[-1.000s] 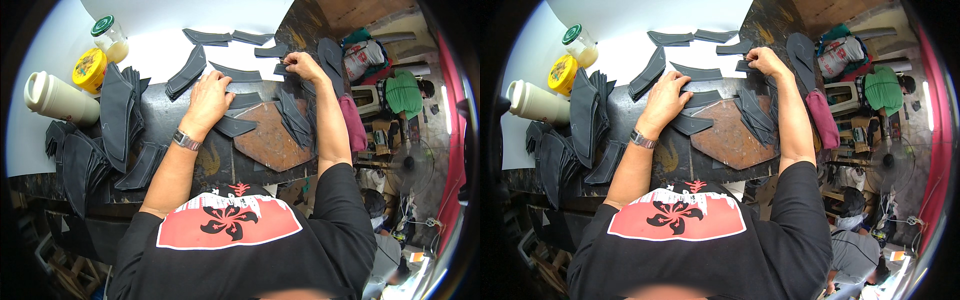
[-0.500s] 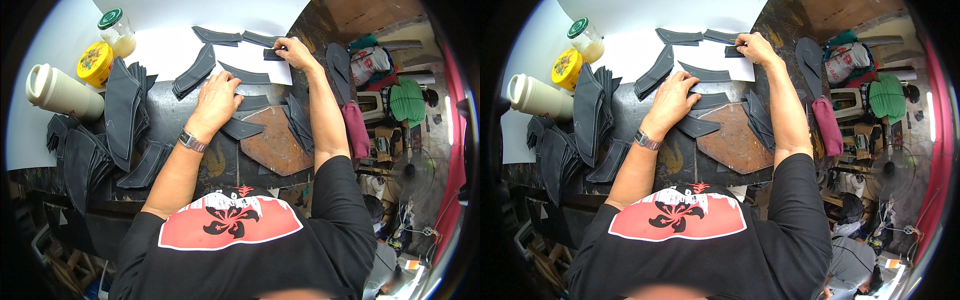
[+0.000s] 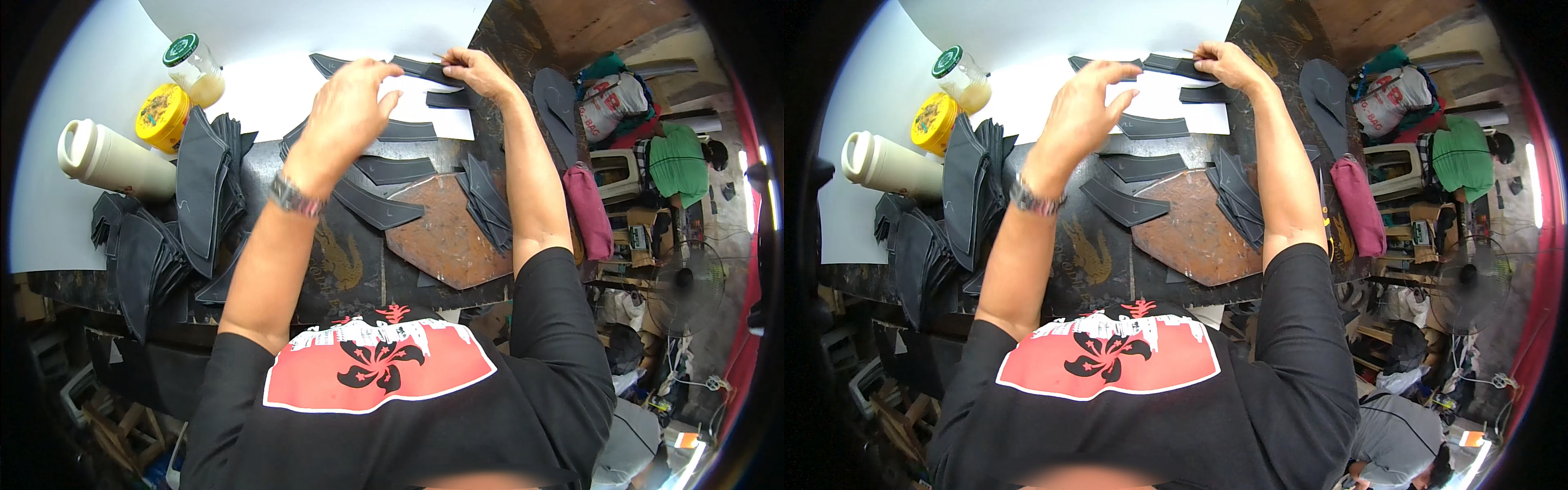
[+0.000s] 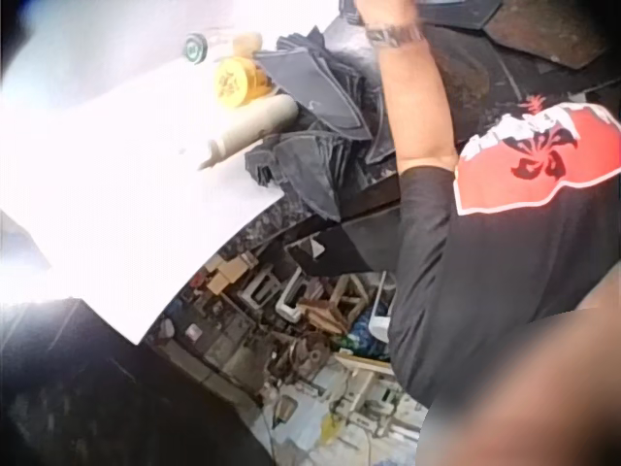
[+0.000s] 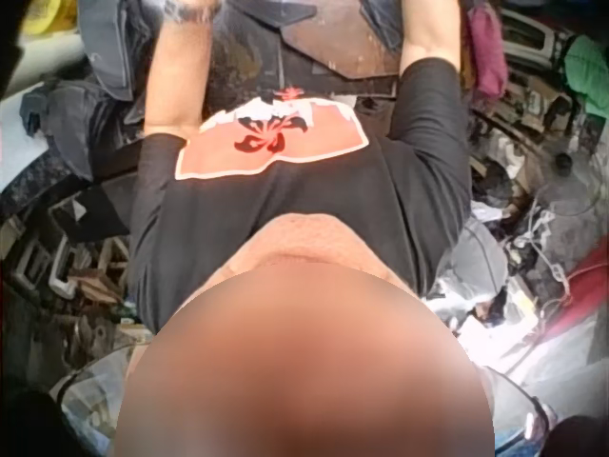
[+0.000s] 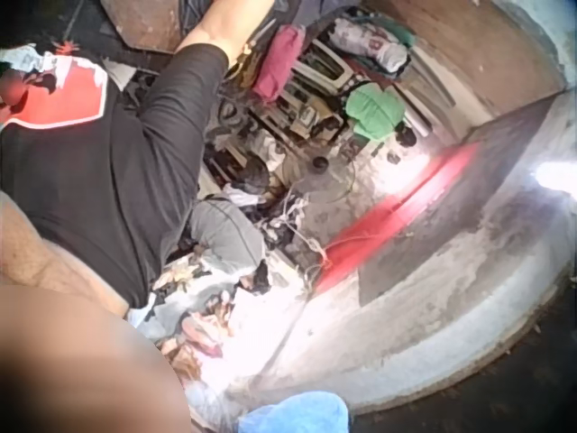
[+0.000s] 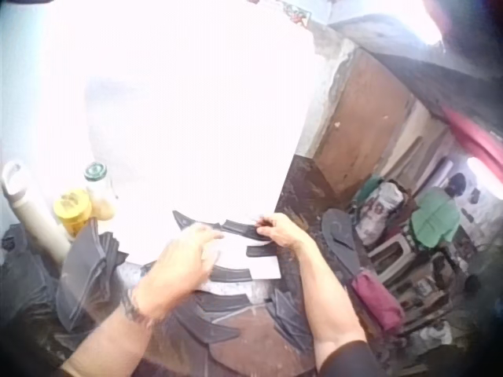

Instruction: The person repeatedly picks up small black fabric pieces from a worktable, turns them over, and places them into separate piles. The person handles the pieces one at a time, occasionally shifting stacks to reach more items.

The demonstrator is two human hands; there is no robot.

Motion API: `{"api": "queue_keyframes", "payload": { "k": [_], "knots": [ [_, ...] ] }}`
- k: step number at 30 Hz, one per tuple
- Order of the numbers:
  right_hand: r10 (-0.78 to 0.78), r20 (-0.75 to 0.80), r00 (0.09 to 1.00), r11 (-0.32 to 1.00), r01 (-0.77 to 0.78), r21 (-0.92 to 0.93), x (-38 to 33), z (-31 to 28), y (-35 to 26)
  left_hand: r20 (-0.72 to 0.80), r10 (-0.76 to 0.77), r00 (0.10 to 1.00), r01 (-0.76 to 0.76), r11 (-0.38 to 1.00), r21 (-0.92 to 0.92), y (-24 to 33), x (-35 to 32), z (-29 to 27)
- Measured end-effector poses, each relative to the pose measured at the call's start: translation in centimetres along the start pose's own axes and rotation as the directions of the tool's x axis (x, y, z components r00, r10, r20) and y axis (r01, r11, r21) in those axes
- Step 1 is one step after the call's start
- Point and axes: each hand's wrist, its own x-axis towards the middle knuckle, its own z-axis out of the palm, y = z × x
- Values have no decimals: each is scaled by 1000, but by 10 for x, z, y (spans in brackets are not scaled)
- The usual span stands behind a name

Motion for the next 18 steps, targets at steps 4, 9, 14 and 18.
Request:
{"api": "queue_keyframes", "payload": {
  "k": [4, 9, 14, 18],
  "knots": [
    [22, -54, 998, 991, -29, -128, 28, 21, -8, 43, 20, 999, -29, 972, 232, -36, 54, 11],
    [61, -96, 994, 977, -79, -196, 31, 46, -14, 233, -94, 968, -4, 921, 389, -79, 88, 38],
    [-6, -57, 998, 978, -6, -209, 19, 45, -16, 413, -51, 909, -96, 940, 328, -100, 102, 40],
    [-76, -73, 994, 978, 60, -198, 4, 46, -20, 458, -94, 884, -54, 953, 299, -102, 100, 34]
  ]
}}
